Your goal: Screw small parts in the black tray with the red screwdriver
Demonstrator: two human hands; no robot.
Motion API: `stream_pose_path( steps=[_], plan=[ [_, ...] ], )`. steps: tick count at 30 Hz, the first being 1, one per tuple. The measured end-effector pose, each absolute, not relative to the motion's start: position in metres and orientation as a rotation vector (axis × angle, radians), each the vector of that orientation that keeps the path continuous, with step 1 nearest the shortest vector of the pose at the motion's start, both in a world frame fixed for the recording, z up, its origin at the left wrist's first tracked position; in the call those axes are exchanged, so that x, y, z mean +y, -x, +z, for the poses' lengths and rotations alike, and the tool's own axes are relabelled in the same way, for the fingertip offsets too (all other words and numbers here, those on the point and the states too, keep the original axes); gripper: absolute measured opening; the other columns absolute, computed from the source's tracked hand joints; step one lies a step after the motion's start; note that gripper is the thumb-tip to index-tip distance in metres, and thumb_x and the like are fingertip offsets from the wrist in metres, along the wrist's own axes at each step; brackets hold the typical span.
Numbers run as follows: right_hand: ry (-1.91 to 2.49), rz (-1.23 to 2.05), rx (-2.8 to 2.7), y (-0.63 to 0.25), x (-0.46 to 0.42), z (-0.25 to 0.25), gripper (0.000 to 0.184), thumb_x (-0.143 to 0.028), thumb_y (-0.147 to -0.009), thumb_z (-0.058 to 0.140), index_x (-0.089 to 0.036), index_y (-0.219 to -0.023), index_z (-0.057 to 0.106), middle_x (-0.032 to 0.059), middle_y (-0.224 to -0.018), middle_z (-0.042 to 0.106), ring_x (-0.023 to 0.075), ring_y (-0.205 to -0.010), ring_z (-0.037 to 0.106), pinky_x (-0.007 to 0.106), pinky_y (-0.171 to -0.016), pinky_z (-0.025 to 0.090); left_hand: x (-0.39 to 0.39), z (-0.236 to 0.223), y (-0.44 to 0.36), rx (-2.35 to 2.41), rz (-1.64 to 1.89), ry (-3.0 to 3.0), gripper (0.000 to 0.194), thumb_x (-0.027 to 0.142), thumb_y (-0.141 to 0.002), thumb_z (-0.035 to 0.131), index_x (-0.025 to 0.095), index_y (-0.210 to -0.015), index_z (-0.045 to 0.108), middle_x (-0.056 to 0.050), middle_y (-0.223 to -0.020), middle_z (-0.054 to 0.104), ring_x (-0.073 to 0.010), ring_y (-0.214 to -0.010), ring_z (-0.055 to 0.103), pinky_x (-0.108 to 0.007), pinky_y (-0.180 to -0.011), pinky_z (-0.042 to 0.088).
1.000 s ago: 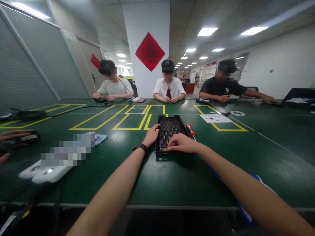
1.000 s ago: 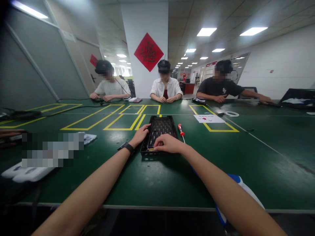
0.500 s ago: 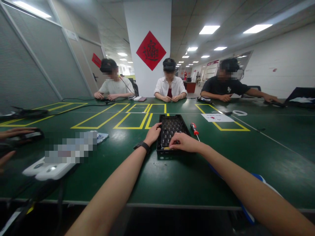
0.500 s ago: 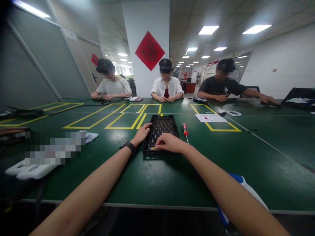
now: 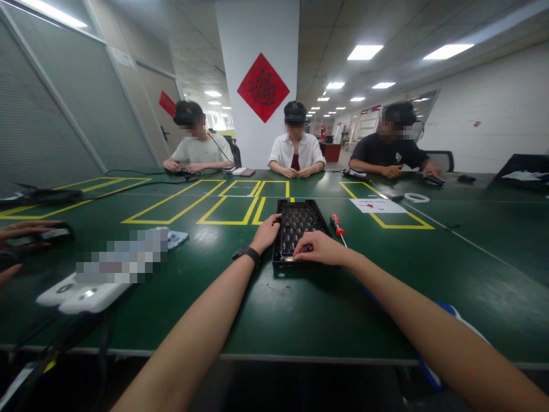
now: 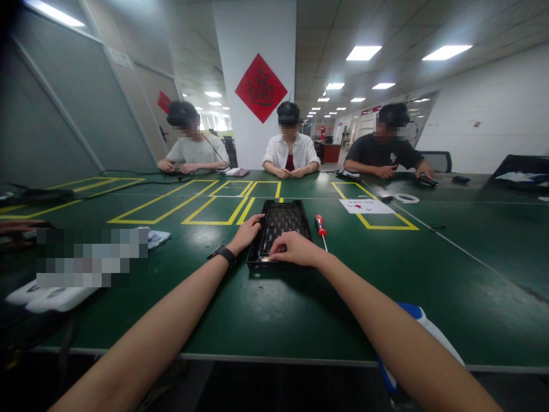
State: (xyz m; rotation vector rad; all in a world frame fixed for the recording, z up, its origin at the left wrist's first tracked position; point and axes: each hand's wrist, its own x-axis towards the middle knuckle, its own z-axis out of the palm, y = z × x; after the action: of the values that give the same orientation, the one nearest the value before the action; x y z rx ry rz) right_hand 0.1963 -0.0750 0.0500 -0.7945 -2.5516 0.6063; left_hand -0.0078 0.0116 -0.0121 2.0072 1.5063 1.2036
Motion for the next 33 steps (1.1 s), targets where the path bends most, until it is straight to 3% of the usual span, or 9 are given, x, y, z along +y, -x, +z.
stream_pose_path(
  steps=[10,33],
  plan=[
    [0.820,0.731,-2.462,-0.1975,-0.0731,0.0465,0.027,-0.036,-0.070,0.065,-0.015,-0.086,0.069,0.0047,-0.083,0.067,0.0134,-0.076,0.061,0.024,-0.070,0.045,0.0113,-0.0110,0.0079,1.516,1.193,-1.993,0.044,0.018,-0.079,0.039,0.017,-0.120,0.052,-0.005,-0.120,0.058,-0.0187,-0.105,0.054,-0.030,-0.095,0.040],
    [0.834,0.635,-2.495,-0.1969,-0.0724,0.0461,0.025,-0.036,-0.072,0.063,-0.015,-0.083,0.070,0.0048,-0.080,0.068,0.0129,-0.072,0.059,0.023,-0.066,0.043,0.0099,-0.0117,0.0079,1.518,1.192,-1.991,0.045,0.017,-0.079,0.038,0.018,-0.122,0.052,-0.004,-0.122,0.056,-0.0177,-0.107,0.053,-0.031,-0.097,0.039]
  ],
)
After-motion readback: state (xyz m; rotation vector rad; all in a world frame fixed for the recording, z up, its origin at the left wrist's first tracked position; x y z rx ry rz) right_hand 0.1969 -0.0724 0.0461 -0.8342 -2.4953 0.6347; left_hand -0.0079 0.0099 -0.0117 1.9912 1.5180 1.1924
